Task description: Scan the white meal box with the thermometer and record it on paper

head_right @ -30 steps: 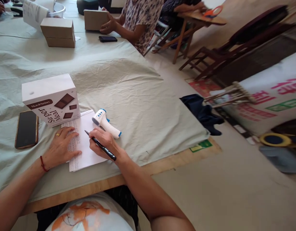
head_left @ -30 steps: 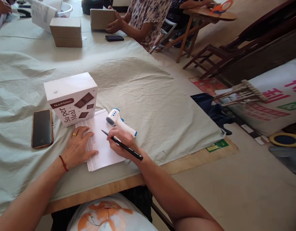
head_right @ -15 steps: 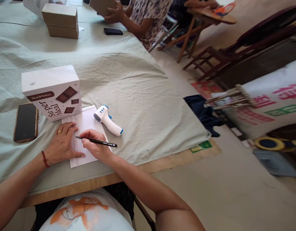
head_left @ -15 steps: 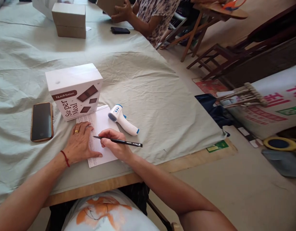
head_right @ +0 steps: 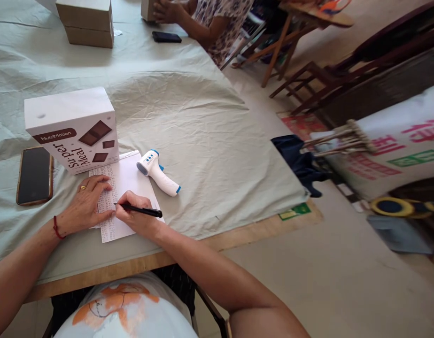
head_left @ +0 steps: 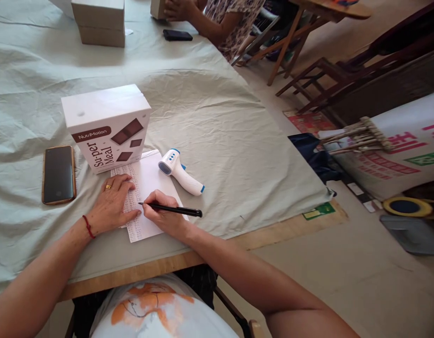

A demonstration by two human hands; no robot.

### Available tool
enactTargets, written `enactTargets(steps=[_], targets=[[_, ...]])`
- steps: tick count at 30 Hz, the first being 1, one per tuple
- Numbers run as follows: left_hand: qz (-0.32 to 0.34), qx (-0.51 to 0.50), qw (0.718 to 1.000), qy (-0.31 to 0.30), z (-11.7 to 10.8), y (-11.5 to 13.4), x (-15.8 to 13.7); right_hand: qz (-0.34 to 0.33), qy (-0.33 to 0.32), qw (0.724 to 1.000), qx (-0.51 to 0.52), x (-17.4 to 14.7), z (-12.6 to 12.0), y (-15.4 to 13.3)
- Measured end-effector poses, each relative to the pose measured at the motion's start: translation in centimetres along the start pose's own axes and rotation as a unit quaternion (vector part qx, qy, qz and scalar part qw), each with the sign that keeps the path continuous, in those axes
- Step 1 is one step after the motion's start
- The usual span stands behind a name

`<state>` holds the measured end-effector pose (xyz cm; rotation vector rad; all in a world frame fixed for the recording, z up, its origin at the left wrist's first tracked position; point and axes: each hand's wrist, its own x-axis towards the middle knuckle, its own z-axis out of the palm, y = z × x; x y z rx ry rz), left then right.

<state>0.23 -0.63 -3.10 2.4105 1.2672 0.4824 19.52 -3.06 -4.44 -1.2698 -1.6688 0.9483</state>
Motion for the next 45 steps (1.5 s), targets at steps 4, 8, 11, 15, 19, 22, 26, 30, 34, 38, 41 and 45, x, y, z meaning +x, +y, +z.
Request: enactTargets(steps=[4,8,11,15,19,22,26,30,34,38,41,45], targets=[[-0.002,0.001,1.000,-0.004,-0.19,0.14,0.06,-0.002,-0.006,1.000,-0.014,0.03,-0.03,0.04],[-0.006,0.005,1.000,-0.004,-0.34,0.24,0.10,-0.006,-0.008,1.000,-0.027,0.00,-0.09,-0.09],[-0.002,0.009,1.000,-0.005,-0.33,0.27,0.10,-0.012,-0.014,0.999,-0.041,-0.02,-0.14,-0.20],[0.006,0.013,1.000,0.001,-0.22,0.21,0.09,-0.020,-0.021,0.998,-0.062,-0.02,-0.18,-0.29],[0.003,0.009,1.000,0.000,-0.23,0.17,0.11,-0.029,-0.017,0.997,-0.069,-0.02,-0.20,-0.32],[0.001,0.009,1.000,-0.006,-0.33,0.23,0.13,-0.030,-0.021,0.997,-0.070,-0.01,-0.28,-0.34],[-0.002,0.008,1.000,-0.009,-0.41,0.29,0.18,-0.027,-0.019,0.997,-0.072,0.02,-0.26,-0.32],[-0.011,0.003,1.000,-0.007,-0.41,0.28,0.20,-0.018,-0.014,0.998,-0.055,0.05,-0.13,-0.23],[-0.014,0.001,1.000,-0.012,-0.46,0.27,0.22,-0.014,-0.003,0.999,-0.048,0.04,-0.13,-0.20],[-0.014,0.003,1.000,-0.010,-0.49,0.32,0.25,-0.019,-0.011,0.998,-0.064,0.00,-0.28,-0.35],[-0.013,-0.001,1.000,-0.008,-0.51,0.35,0.24,-0.017,-0.020,0.997,-0.074,0.01,-0.35,-0.50],[-0.016,-0.002,1.000,-0.012,-0.53,0.32,0.22,-0.016,-0.020,0.997,-0.079,0.06,-0.33,-0.53]])
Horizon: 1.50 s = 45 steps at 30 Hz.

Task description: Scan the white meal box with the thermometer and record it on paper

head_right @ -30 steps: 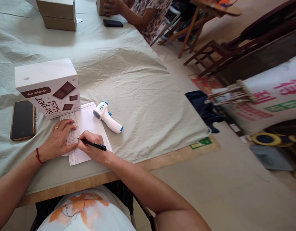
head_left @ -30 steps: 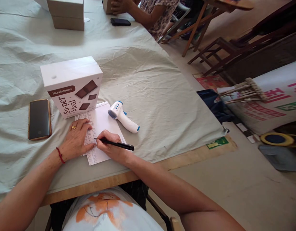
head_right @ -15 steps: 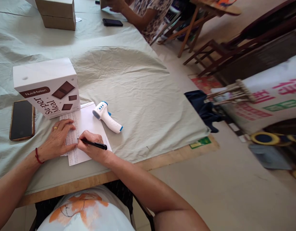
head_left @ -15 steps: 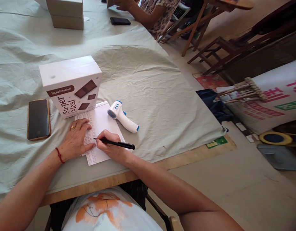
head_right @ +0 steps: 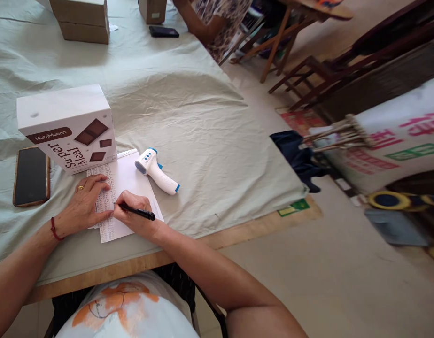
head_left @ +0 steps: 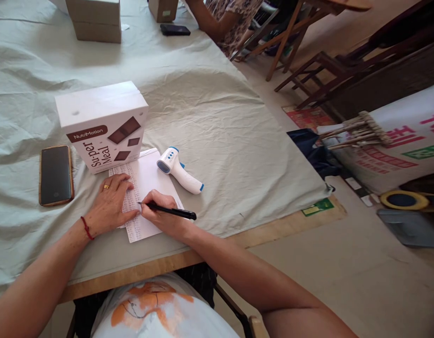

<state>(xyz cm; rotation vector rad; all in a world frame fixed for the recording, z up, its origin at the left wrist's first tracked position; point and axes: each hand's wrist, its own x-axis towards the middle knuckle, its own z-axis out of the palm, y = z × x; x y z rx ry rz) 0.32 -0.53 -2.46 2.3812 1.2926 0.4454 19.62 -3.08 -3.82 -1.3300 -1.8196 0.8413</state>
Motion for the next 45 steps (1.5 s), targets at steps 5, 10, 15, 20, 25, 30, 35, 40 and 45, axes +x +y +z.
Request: enactTargets(steps=[5,10,15,20,25,30,35,40,45], targets=[[0.002,0.002,1.000,-0.004,0.01,-0.02,0.02,-0.001,0.003,1.000,0.007,-0.01,0.03,-0.03],[0.000,0.006,1.000,-0.008,-0.01,0.01,0.08,-0.009,0.007,1.000,0.029,0.01,-0.06,0.06],[0.001,0.008,1.000,-0.010,-0.07,0.02,0.06,0.002,0.023,0.998,0.060,0.08,-0.10,0.59],[0.000,0.004,1.000,-0.007,-0.01,0.03,0.04,0.002,0.011,0.998,0.055,0.05,-0.18,0.73],[0.004,0.007,1.000,-0.010,-0.05,-0.02,0.00,-0.001,0.002,0.999,0.034,0.02,-0.30,0.44],[0.016,0.014,1.000,0.002,-0.06,-0.02,-0.06,0.006,0.013,0.999,0.043,0.01,-0.18,0.43],[0.022,0.015,1.000,0.011,0.13,-0.02,-0.06,0.007,0.027,0.999,0.045,0.02,-0.02,0.54],[0.016,0.013,1.000,0.010,0.31,-0.10,-0.07,-0.006,0.014,1.000,0.027,0.06,-0.29,0.24],[0.012,0.012,1.000,0.011,0.31,-0.13,-0.06,-0.006,0.005,1.000,0.023,0.06,-0.42,0.18]])
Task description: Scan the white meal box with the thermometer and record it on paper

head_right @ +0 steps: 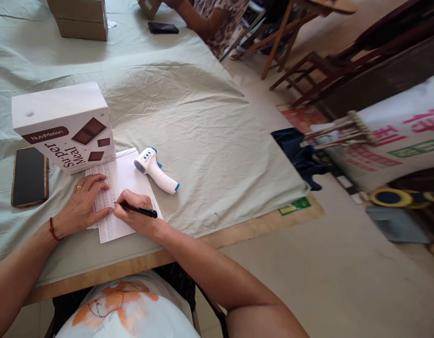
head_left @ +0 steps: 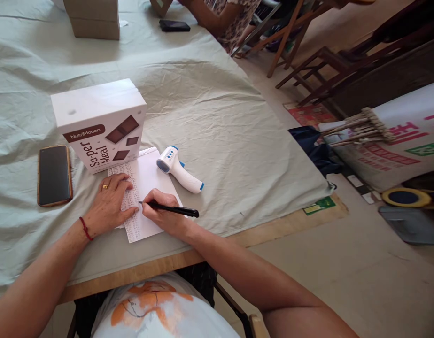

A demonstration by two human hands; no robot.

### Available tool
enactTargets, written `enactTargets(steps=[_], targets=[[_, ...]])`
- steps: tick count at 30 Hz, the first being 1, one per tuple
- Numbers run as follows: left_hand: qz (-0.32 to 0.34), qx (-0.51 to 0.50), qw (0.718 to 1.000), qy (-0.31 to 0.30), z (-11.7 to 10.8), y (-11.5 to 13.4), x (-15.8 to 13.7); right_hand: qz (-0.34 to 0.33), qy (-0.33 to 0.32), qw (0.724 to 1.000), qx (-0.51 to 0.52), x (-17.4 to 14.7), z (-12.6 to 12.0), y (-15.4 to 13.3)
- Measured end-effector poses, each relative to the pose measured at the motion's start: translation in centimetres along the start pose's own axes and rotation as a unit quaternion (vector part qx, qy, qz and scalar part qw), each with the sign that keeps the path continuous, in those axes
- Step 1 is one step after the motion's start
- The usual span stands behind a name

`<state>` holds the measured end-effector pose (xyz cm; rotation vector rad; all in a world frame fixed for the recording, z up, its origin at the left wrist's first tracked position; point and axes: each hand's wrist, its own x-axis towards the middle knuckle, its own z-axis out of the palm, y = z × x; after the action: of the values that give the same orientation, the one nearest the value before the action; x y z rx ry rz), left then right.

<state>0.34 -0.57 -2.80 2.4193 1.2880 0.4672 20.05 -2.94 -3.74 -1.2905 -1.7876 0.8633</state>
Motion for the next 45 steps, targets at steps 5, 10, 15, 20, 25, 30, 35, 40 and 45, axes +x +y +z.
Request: enactTargets(steps=[5,10,15,20,25,30,35,40,45], targets=[[-0.002,0.000,1.000,-0.003,-0.07,0.03,0.03,0.002,0.016,1.000,0.007,-0.01,0.23,0.27],[-0.005,-0.001,1.000,-0.007,-0.12,0.03,0.02,0.002,0.013,1.000,0.006,-0.04,0.19,0.17],[-0.014,0.001,1.000,-0.017,-0.29,0.17,0.15,0.013,0.014,0.999,0.029,0.06,0.08,0.37],[-0.022,-0.001,1.000,-0.022,-0.43,0.30,0.25,0.004,0.038,0.999,0.032,0.18,0.13,0.90],[-0.023,-0.006,0.999,-0.023,-0.49,0.31,0.18,-0.001,0.029,1.000,0.003,0.11,0.16,1.00],[-0.019,-0.009,1.000,-0.017,-0.41,0.22,0.16,0.003,0.015,1.000,-0.009,0.14,-0.02,0.67],[-0.017,-0.010,1.000,-0.014,-0.34,0.14,0.16,0.007,0.009,1.000,-0.017,0.15,-0.05,0.52],[-0.020,-0.009,1.000,-0.017,-0.36,0.21,0.17,0.007,0.008,1.000,-0.011,0.10,-0.04,0.69],[-0.020,-0.006,1.000,-0.018,-0.46,0.24,0.25,-0.003,0.024,1.000,0.011,0.16,-0.09,0.93]])
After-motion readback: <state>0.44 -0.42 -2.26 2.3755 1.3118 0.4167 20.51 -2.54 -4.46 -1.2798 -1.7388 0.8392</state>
